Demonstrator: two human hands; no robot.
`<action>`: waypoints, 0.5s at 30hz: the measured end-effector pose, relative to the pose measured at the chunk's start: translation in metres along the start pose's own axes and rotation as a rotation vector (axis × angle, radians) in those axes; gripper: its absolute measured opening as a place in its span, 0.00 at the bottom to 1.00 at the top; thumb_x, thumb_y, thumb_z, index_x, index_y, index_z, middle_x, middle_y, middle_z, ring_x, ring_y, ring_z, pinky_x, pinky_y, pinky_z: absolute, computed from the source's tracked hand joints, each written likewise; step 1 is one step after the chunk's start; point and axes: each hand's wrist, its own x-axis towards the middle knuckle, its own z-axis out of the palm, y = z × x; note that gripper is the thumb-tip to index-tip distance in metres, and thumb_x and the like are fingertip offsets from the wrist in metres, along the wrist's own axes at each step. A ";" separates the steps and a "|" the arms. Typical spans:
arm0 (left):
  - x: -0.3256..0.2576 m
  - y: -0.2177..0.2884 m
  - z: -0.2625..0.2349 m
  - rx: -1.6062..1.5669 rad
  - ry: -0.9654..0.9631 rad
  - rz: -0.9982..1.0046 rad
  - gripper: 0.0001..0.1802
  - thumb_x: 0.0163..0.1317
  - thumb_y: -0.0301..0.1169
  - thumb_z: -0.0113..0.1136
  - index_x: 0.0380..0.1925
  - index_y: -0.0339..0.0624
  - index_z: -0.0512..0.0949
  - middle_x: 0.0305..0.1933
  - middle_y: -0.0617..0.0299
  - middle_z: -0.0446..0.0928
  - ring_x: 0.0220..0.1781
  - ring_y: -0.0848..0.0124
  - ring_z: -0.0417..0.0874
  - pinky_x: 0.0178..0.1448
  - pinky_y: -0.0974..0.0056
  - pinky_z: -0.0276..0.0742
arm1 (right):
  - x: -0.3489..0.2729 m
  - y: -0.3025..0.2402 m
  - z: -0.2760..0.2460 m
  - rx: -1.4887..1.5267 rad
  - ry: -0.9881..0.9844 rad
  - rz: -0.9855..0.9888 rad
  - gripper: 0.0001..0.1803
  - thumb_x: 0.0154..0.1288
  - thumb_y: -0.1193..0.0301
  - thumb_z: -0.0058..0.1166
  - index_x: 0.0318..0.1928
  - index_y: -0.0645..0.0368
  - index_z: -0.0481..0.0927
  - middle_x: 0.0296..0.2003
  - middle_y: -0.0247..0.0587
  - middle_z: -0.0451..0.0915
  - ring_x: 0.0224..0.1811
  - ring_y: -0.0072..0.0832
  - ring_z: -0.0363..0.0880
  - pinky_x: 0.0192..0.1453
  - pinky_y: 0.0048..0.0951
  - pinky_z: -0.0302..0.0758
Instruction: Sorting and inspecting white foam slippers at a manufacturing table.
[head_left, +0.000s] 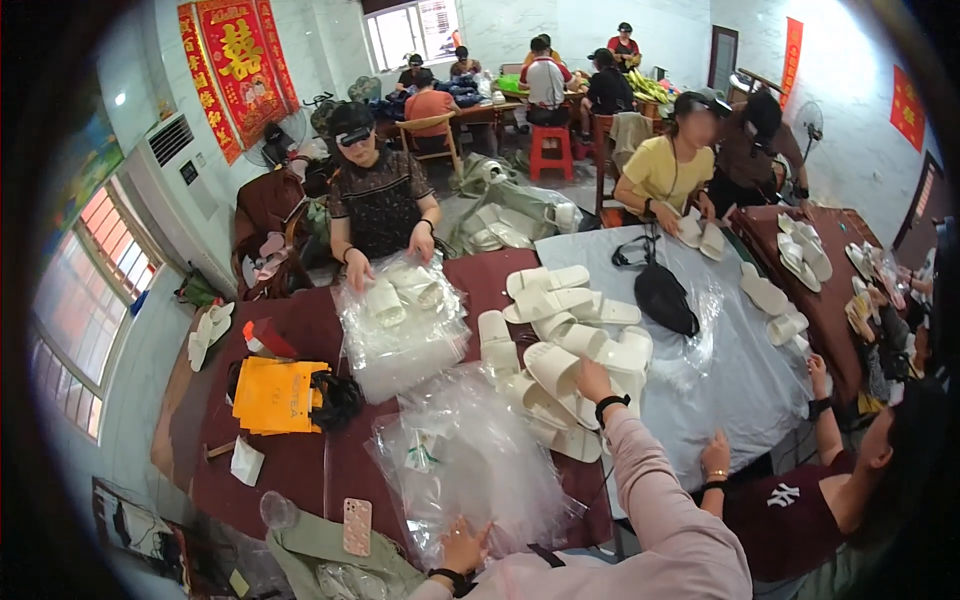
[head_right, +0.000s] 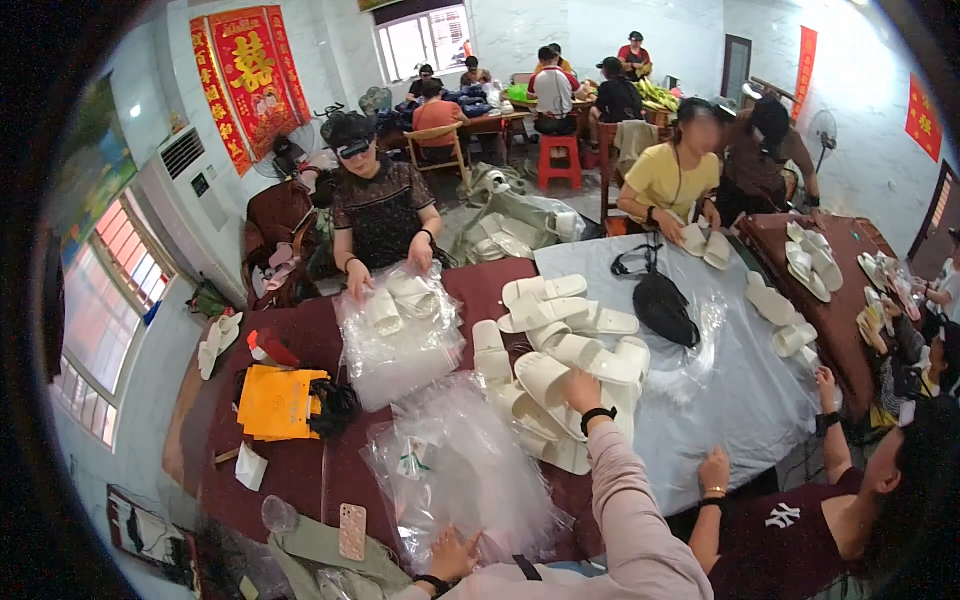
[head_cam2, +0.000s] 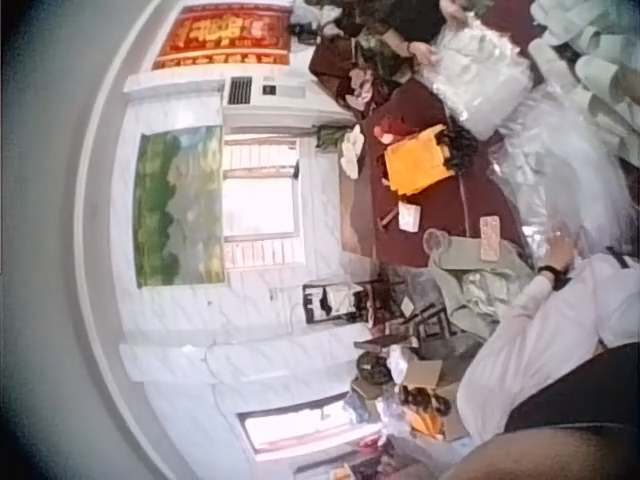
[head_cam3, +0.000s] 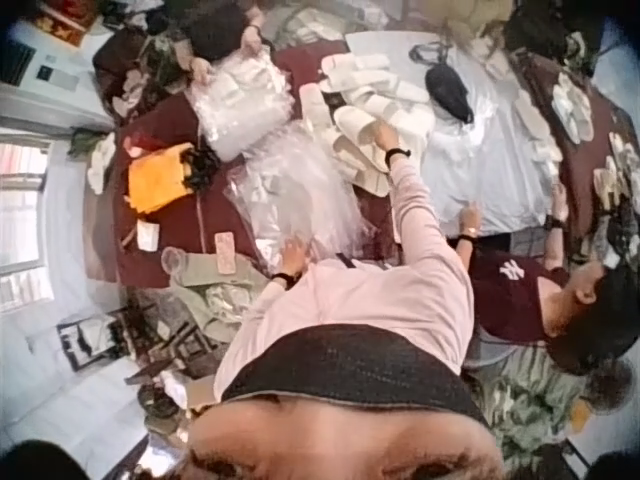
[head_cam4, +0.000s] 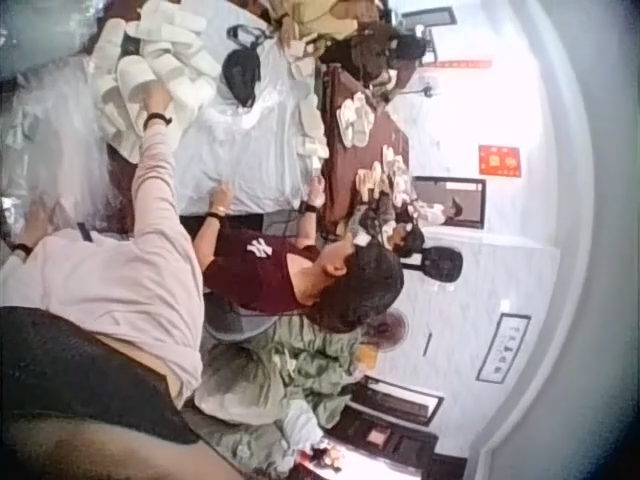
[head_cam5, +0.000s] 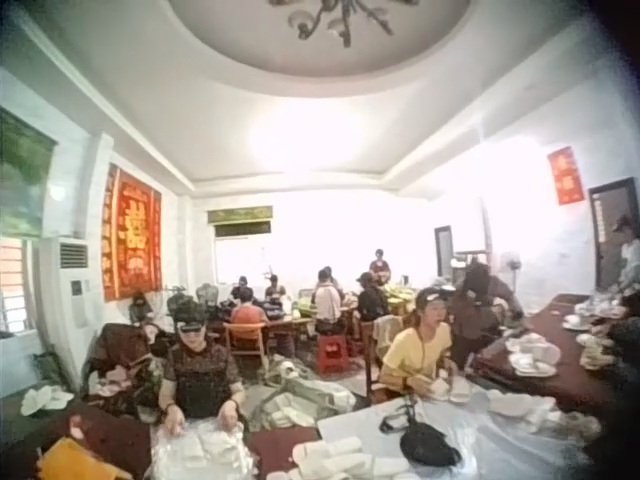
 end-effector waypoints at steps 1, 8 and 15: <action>0.000 0.001 0.000 0.019 -0.023 0.002 0.35 0.53 0.52 0.52 0.62 0.76 0.52 0.66 0.39 0.46 0.65 0.39 0.49 0.56 0.31 0.50 | 0.005 -0.002 0.000 0.020 -0.033 0.042 0.23 0.49 0.70 0.53 0.48 0.63 0.66 0.38 0.52 0.76 0.48 0.47 0.70 0.50 0.45 0.66; -0.001 -0.003 0.018 0.026 -0.029 -0.036 0.36 0.53 0.52 0.51 0.62 0.78 0.50 0.66 0.38 0.45 0.65 0.38 0.49 0.56 0.29 0.48 | 0.026 -0.022 0.012 -0.174 0.250 0.153 0.14 0.49 0.72 0.48 0.39 0.59 0.73 0.40 0.44 0.76 0.46 0.40 0.73 0.49 0.39 0.67; -0.003 0.012 -0.006 -0.071 -0.070 -0.021 0.29 0.55 0.43 0.50 0.59 0.57 0.61 0.63 0.37 0.52 0.62 0.39 0.54 0.58 0.35 0.51 | 0.041 -0.015 0.037 0.160 0.414 0.302 0.35 0.47 0.78 0.47 0.60 0.60 0.54 0.39 0.50 0.75 0.47 0.48 0.71 0.50 0.44 0.66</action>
